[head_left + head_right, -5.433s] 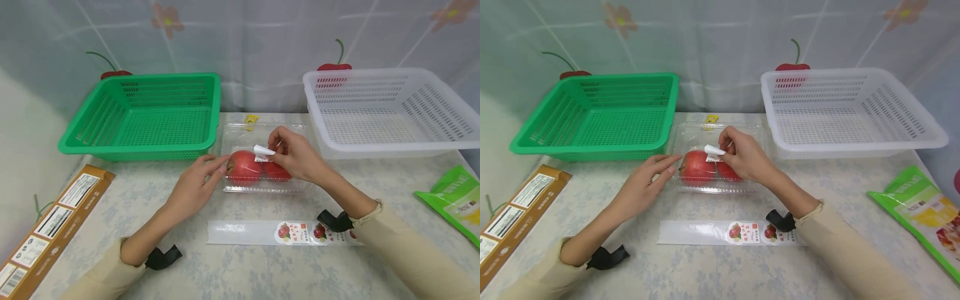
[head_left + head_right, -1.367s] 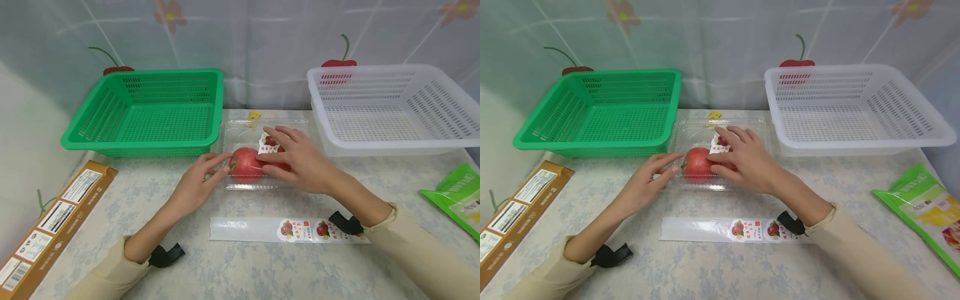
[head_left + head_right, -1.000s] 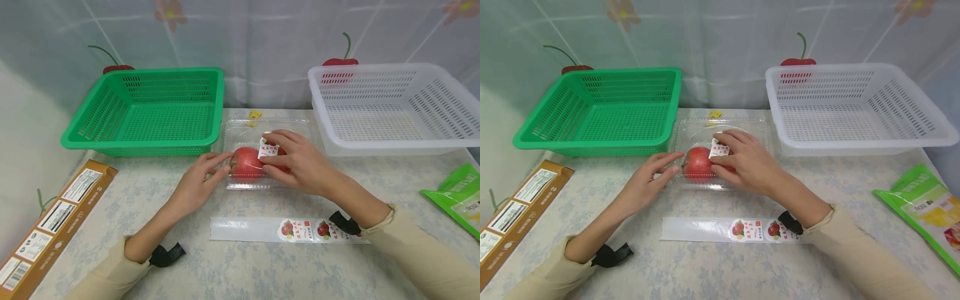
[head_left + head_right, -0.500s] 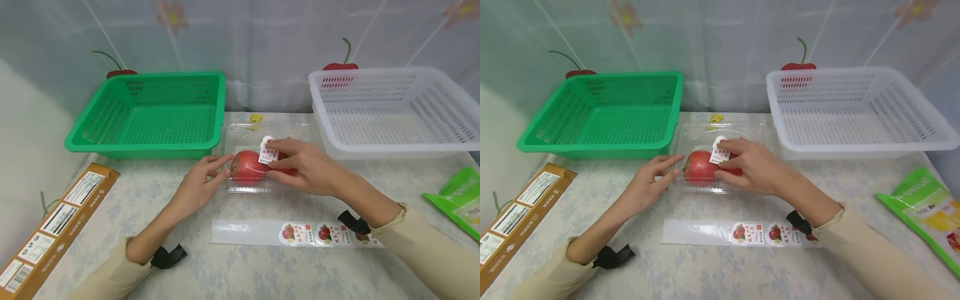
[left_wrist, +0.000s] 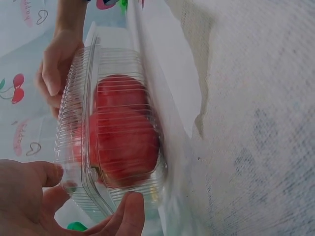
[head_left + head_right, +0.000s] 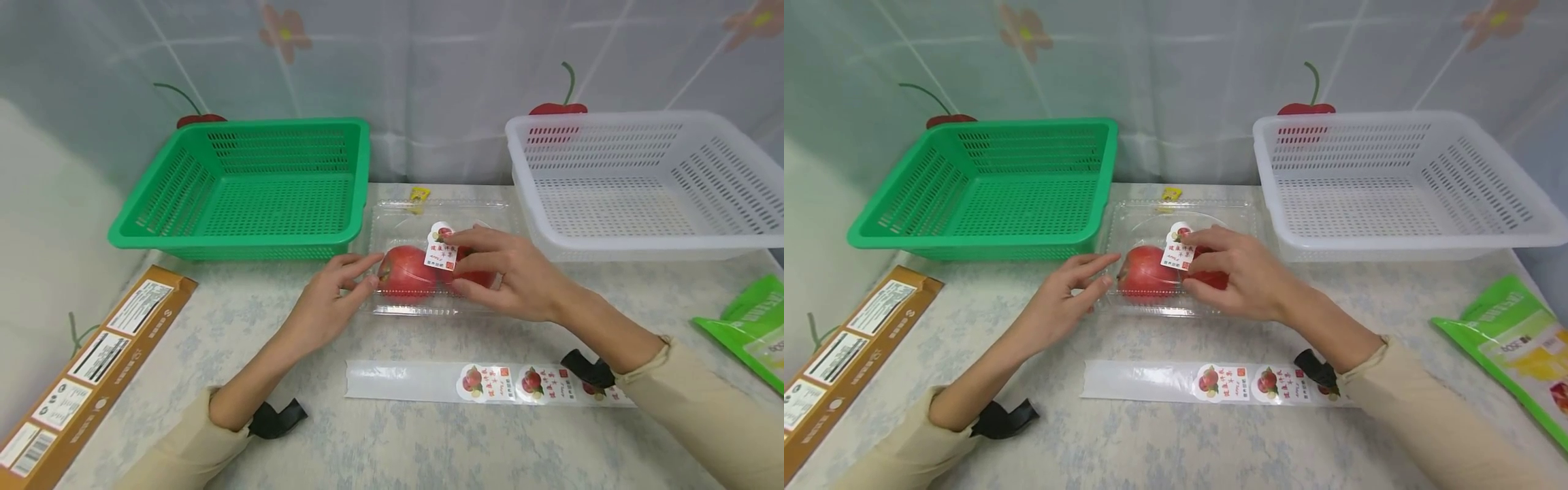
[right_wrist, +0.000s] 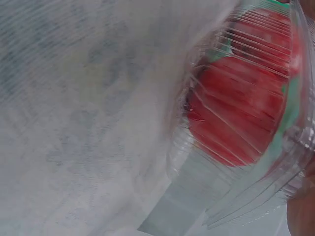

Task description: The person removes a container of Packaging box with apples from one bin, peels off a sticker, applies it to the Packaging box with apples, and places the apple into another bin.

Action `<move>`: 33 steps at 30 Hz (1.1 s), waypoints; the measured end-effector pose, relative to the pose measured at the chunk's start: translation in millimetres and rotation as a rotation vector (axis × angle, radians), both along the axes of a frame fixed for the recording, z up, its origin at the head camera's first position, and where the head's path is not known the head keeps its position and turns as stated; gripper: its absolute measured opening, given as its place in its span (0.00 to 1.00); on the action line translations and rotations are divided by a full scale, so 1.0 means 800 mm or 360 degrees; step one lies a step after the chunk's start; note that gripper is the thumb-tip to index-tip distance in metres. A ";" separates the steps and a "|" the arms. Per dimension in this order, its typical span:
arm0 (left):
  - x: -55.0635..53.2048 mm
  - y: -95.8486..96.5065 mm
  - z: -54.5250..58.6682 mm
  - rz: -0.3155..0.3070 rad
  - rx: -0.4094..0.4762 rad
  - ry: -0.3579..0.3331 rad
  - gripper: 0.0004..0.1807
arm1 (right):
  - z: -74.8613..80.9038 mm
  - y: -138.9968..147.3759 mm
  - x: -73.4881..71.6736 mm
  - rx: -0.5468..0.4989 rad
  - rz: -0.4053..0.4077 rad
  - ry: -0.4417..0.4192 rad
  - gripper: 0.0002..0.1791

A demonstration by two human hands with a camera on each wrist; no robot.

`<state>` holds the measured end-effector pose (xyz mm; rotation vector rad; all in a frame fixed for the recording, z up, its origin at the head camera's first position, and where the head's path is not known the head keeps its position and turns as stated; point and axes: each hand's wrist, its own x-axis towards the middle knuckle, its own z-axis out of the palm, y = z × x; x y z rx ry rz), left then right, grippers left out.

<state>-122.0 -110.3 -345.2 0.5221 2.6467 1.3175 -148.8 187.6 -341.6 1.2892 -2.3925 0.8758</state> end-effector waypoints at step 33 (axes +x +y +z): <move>-0.001 0.000 -0.002 -0.0016 0.0027 0.0003 0.22 | 0.003 -0.003 0.004 0.0060 -0.0158 -0.0079 0.12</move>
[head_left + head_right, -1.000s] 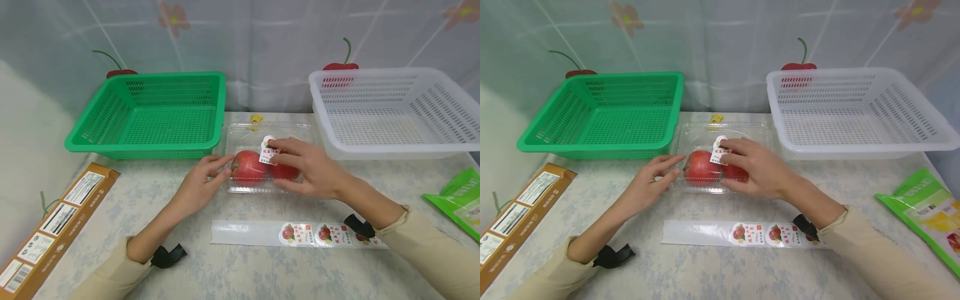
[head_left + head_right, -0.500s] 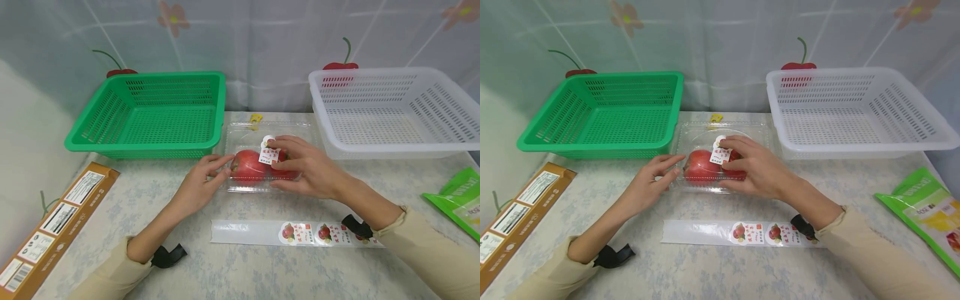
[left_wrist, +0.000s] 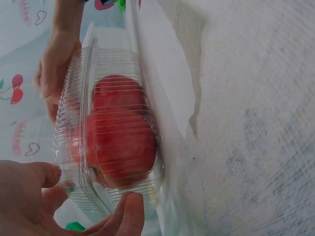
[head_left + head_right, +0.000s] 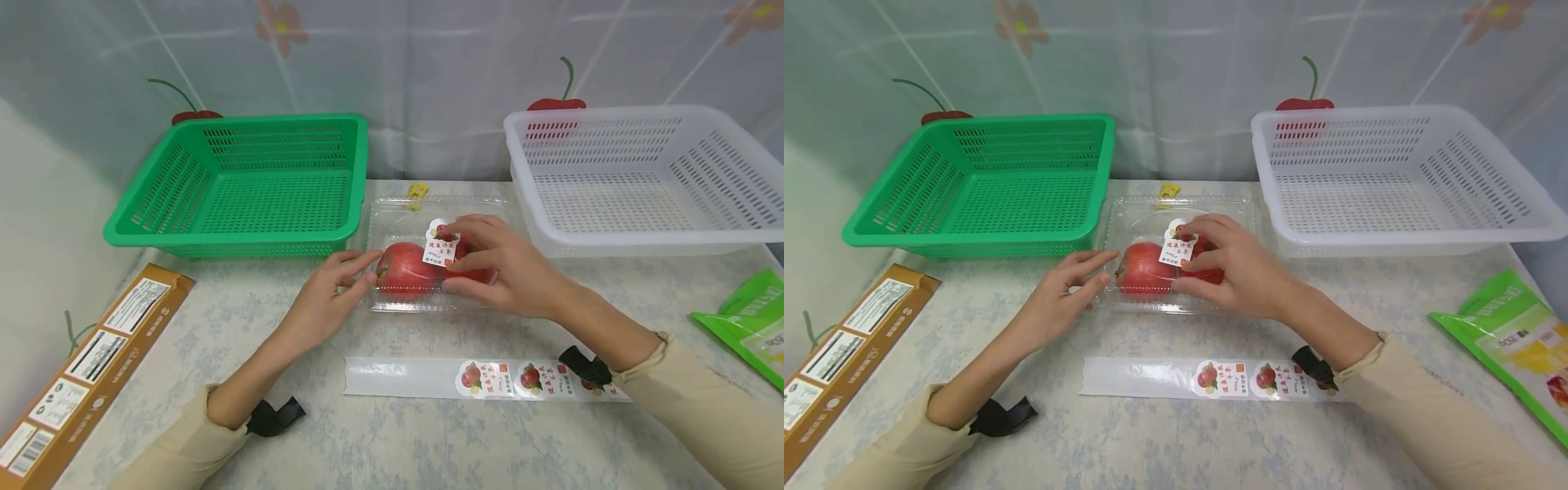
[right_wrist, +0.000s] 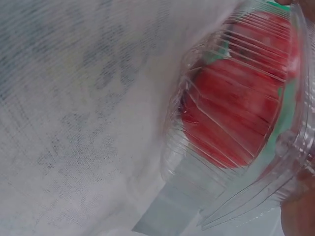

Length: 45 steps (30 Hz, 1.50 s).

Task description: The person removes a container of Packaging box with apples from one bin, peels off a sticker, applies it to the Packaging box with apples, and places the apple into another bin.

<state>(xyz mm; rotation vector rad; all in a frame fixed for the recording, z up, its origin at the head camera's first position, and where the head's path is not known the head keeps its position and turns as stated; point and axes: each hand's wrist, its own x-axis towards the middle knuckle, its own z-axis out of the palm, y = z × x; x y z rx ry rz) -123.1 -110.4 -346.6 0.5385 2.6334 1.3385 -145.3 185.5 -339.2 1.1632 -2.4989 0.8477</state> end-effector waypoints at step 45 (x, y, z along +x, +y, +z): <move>0.001 0.001 -0.004 -0.0004 -0.0072 0.0048 0.23 | 0.024 -0.023 -0.009 0.0834 -0.0524 -0.0265 0.41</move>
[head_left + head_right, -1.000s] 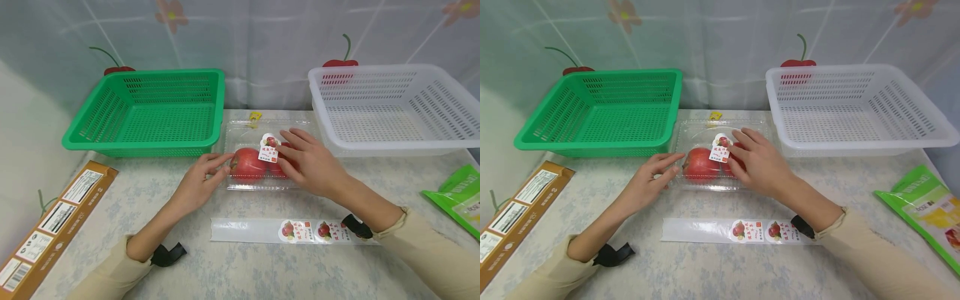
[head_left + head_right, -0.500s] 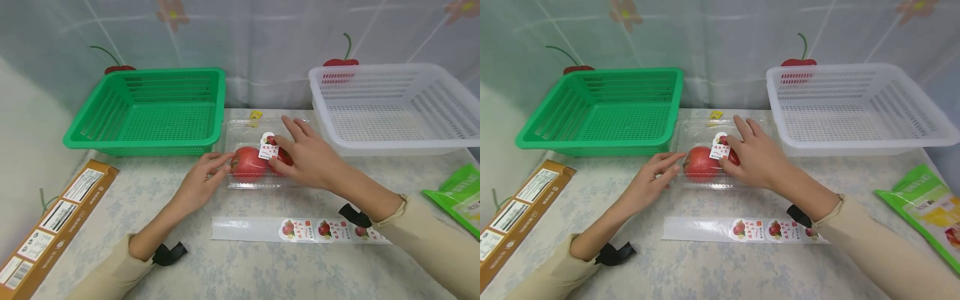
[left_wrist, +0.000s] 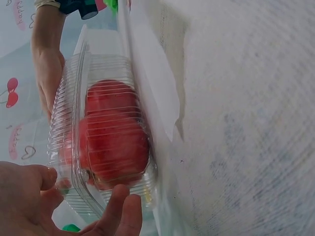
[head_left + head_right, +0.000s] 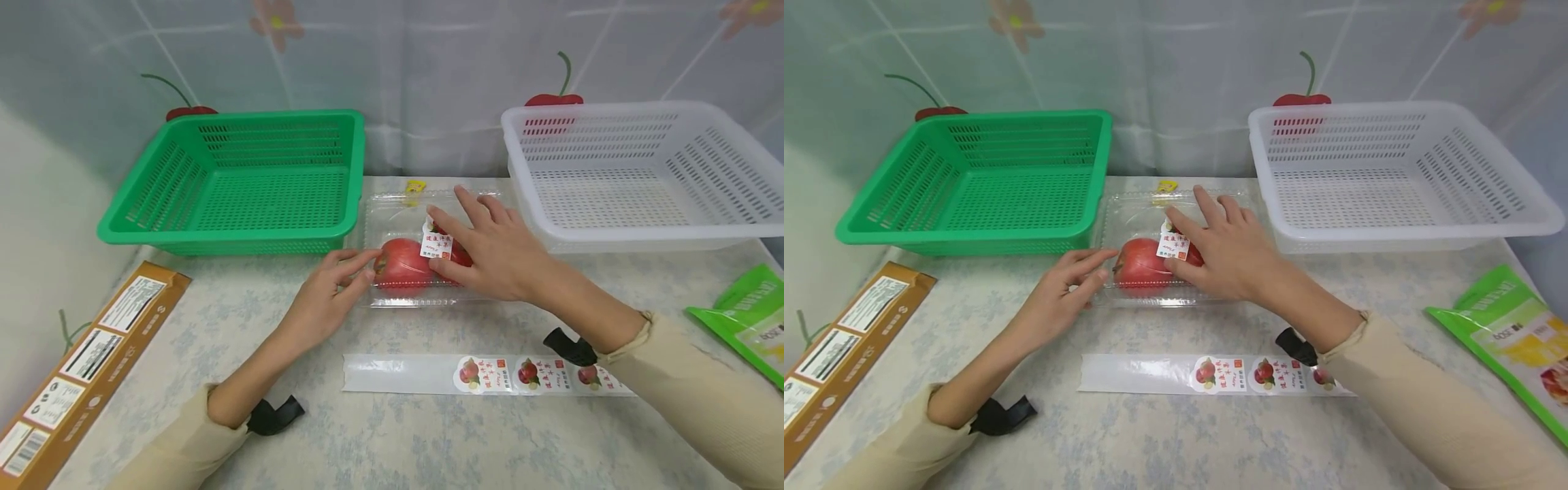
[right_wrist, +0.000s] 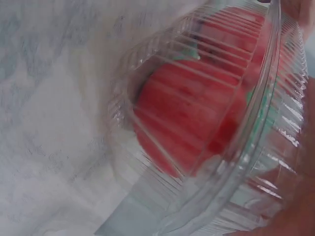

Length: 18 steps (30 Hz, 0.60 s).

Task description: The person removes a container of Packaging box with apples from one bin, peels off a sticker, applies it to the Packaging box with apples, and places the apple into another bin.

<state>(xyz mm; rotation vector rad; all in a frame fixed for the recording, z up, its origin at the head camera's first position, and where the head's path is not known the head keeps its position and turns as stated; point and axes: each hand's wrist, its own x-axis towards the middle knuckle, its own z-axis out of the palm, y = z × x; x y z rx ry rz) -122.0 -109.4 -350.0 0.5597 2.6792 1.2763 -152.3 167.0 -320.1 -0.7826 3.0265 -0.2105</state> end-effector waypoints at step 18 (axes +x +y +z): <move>0.002 0.000 -0.001 0.0012 -0.0013 -0.0005 0.23 | -0.001 -0.001 -0.006 0.0041 -0.0060 -0.0096 0.42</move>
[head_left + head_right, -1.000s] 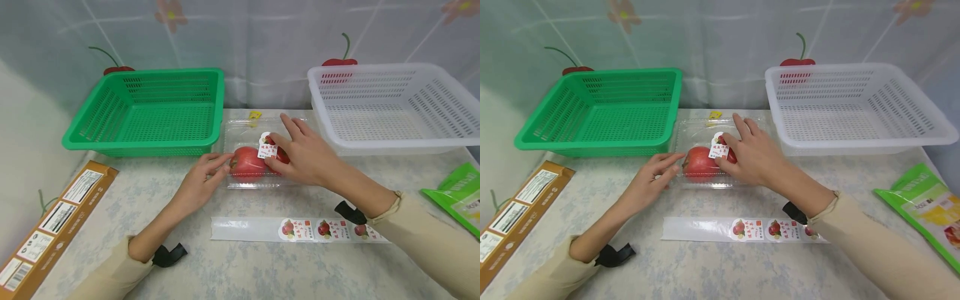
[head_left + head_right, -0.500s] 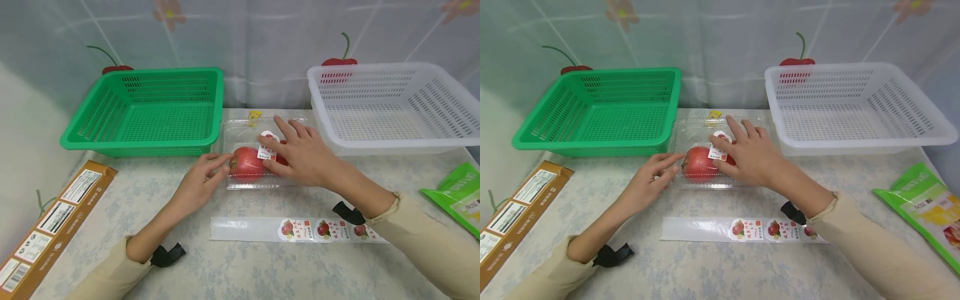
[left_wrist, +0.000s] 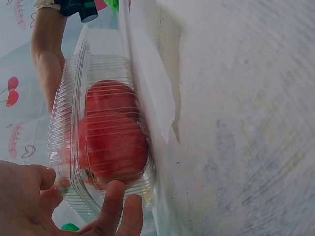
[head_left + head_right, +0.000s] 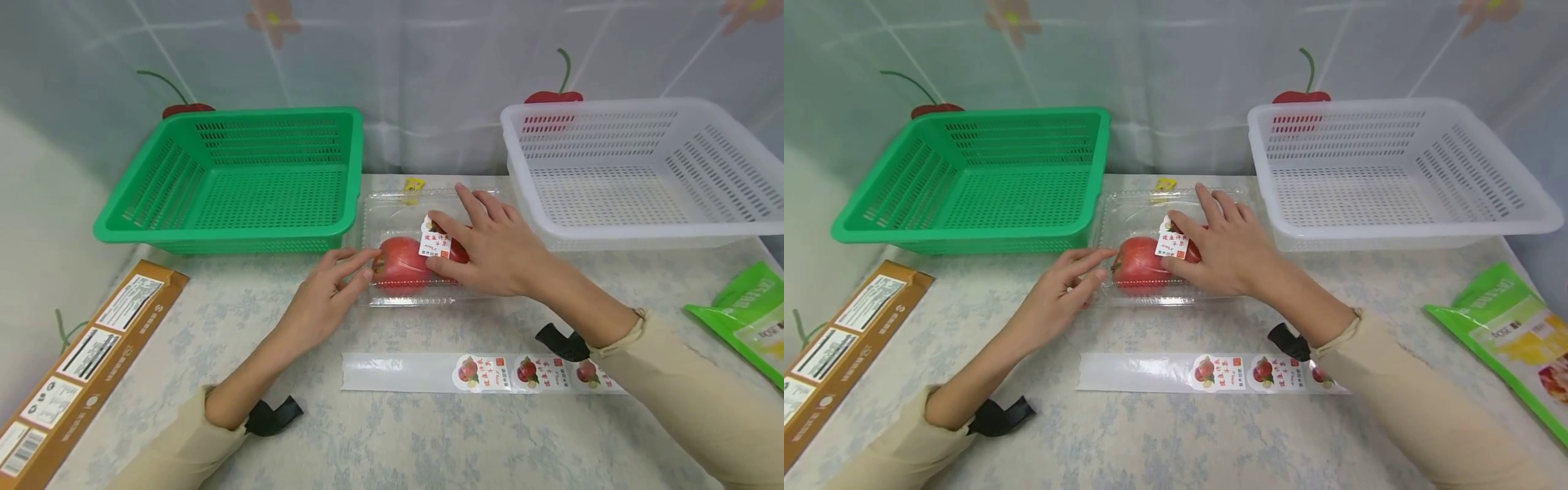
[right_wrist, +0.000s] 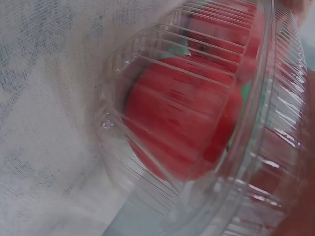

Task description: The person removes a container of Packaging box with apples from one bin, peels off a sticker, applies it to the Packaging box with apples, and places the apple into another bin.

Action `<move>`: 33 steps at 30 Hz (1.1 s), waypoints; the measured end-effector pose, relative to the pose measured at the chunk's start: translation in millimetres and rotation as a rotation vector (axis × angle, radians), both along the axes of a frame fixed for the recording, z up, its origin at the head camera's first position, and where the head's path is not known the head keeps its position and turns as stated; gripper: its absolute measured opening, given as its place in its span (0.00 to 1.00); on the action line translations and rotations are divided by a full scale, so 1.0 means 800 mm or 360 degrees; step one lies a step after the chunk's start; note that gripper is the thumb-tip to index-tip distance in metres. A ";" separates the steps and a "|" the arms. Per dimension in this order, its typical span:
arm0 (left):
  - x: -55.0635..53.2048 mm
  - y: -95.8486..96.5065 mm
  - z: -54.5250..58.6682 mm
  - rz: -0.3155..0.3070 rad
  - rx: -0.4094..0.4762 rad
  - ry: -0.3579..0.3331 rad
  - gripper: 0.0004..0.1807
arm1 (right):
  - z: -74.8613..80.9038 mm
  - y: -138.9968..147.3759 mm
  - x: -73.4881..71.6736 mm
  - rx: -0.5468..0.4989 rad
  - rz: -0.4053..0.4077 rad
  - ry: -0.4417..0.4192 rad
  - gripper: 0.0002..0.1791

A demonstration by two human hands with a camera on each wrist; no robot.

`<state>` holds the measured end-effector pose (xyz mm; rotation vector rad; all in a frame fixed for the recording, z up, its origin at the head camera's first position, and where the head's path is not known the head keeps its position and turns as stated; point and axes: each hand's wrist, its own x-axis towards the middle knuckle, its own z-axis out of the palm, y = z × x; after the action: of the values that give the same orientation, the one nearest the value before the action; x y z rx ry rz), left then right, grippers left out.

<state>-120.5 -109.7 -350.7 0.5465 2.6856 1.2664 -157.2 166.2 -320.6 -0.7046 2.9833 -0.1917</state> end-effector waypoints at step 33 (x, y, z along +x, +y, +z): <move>-0.002 -0.001 0.000 -0.0030 0.0050 -0.0068 0.24 | -0.024 0.007 0.004 -0.0436 0.0136 0.0533 0.23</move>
<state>-122.0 -110.6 -350.4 0.5409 2.6241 1.3026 -153.7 172.0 -340.2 -0.9783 3.2686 -0.5353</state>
